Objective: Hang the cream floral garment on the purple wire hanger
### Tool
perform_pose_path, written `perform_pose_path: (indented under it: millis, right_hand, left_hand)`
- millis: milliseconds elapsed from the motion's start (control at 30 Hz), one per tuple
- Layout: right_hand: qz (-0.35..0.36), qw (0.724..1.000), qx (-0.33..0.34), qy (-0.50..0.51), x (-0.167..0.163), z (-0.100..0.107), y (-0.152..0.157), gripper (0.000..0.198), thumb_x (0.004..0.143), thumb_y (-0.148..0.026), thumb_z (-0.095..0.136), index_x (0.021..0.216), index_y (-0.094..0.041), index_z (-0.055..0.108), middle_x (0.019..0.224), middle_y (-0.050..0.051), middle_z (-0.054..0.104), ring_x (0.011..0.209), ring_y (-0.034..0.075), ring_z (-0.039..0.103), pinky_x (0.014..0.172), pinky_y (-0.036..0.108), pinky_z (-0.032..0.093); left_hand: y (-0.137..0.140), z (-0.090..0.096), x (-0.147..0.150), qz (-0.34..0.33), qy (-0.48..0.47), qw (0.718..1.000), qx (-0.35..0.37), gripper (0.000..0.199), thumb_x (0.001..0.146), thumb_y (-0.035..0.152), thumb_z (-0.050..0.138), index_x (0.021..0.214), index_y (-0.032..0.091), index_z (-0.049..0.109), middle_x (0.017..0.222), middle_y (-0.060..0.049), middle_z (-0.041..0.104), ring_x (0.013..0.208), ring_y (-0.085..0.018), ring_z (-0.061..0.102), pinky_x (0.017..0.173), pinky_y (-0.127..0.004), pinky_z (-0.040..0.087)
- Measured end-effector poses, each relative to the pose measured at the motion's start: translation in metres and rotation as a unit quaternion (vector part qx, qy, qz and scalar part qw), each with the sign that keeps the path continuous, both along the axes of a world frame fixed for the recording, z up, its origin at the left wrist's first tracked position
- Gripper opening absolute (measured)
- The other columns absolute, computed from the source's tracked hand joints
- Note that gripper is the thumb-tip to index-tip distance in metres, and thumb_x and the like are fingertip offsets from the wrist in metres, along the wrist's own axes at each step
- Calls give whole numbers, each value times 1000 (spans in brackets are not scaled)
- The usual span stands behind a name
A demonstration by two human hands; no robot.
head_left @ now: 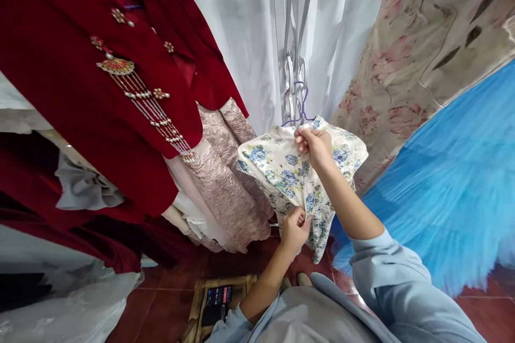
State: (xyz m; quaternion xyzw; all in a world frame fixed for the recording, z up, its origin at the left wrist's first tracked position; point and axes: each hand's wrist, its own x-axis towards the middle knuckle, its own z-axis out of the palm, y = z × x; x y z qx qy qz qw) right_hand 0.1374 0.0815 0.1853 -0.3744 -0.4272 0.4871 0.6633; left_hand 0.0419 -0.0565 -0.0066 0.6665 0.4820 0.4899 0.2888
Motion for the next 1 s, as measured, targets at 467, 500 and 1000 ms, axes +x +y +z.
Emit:
perform_pose_path:
  millis: [467, 500, 1000]
  right_hand:
    - [-9, 989, 81, -123, 16, -15, -29, 41, 82, -60, 69, 70, -22, 59, 50, -2, 61, 40, 12, 49, 44, 25, 39]
    - [-12, 988, 81, -130, 17, -16, -27, 42, 82, -62, 68, 70, -22, 59, 50, -2, 61, 40, 12, 49, 44, 26, 39]
    - [-6, 985, 85, -151, -7, -67, -20, 35, 91, -53, 55, 72, -24, 50, 48, -3, 55, 44, 14, 48, 50, 27, 37]
  left_hand:
    - [120, 193, -40, -55, 163, 939, 299, 18, 102, 19, 48, 109, 18, 65, 109, -7, 67, 92, -16, 64, 85, -31, 53]
    - [127, 201, -37, -63, 194, 931, 302, 18, 102, 17, 46, 102, 17, 65, 101, -6, 67, 93, -17, 64, 86, -31, 52]
    - [131, 246, -89, -84, 254, 923, 275, 18, 97, 20, 59, 114, 21, 66, 114, -6, 67, 102, -17, 65, 87, -31, 53]
